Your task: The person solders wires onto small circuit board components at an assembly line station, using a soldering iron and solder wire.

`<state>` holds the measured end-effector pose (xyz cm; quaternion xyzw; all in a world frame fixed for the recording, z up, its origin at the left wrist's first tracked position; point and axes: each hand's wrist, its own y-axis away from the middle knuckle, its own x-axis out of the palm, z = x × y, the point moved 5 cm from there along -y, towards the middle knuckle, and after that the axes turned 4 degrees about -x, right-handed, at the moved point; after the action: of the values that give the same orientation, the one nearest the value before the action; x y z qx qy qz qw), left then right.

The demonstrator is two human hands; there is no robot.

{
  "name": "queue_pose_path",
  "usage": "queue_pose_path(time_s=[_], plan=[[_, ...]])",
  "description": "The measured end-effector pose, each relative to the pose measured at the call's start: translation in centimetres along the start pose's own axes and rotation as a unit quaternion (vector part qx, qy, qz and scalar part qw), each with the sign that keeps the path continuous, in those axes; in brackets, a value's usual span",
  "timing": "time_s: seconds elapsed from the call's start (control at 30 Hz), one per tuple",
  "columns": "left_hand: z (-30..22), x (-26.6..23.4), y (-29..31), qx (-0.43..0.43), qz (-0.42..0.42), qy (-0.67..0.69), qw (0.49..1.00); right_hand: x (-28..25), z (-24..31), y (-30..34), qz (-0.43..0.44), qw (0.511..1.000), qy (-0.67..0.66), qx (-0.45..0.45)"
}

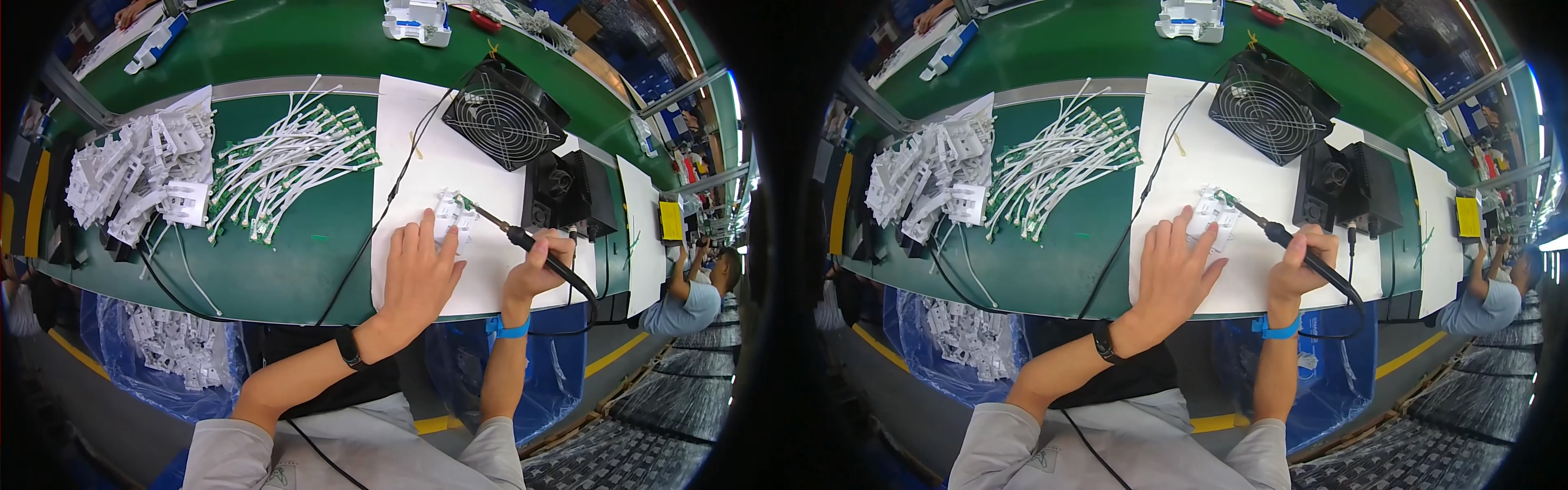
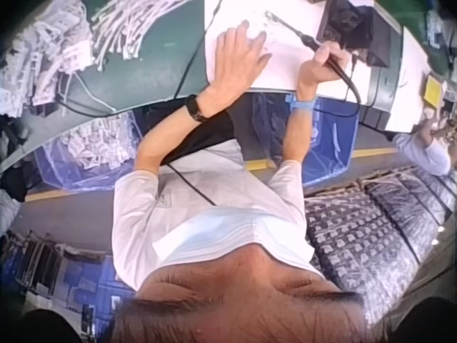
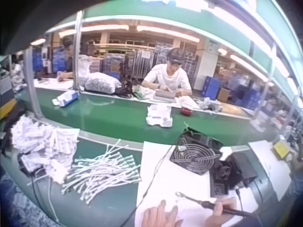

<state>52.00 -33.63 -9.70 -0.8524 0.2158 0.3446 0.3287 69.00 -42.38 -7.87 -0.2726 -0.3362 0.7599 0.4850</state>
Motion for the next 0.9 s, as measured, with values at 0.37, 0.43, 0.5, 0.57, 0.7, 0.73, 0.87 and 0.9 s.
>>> queue_pose_path(time_s=[0.37, 0.43, 0.5, 0.57, 0.7, 0.73, 0.87, 0.9], plan=[[0.2, 0.3, 0.2, 0.016, -0.008, -0.022, 1.0, 0.0, 0.0, -0.4, -0.016, 1.0, -0.016, 0.007], [0.2, 0.3, 0.3, 0.015, -0.009, -0.016, 1.0, 0.1, 0.0, -0.5, -0.011, 1.0, -0.019, 0.007], [0.2, 0.2, 0.3, 0.014, -0.009, -0.01, 1.0, 0.1, 0.0, -0.4, -0.006, 1.0, -0.021, 0.006], [0.1, 0.3, 0.3, 0.011, -0.006, -0.007, 1.0, 0.2, -0.2, -0.4, 0.005, 1.0, -0.026, 0.01], [0.1, 0.2, 0.3, 0.009, 0.0, -0.008, 1.0, 0.3, -0.3, -0.4, 0.016, 1.0, -0.01, 0.012], [0.2, 0.2, 0.3, 0.009, 0.0, -0.008, 1.0, 0.5, -0.2, -0.4, 0.025, 1.0, -0.007, 0.013], [0.3, 0.3, 0.3, 0.01, 0.0, -0.008, 1.0, 0.7, -0.2, -0.4, 0.034, 0.999, -0.003, 0.019], [0.3, 0.3, 0.3, 0.009, 0.001, -0.007, 1.0, 0.7, -0.1, -0.4, 0.034, 0.999, -0.003, 0.019]])
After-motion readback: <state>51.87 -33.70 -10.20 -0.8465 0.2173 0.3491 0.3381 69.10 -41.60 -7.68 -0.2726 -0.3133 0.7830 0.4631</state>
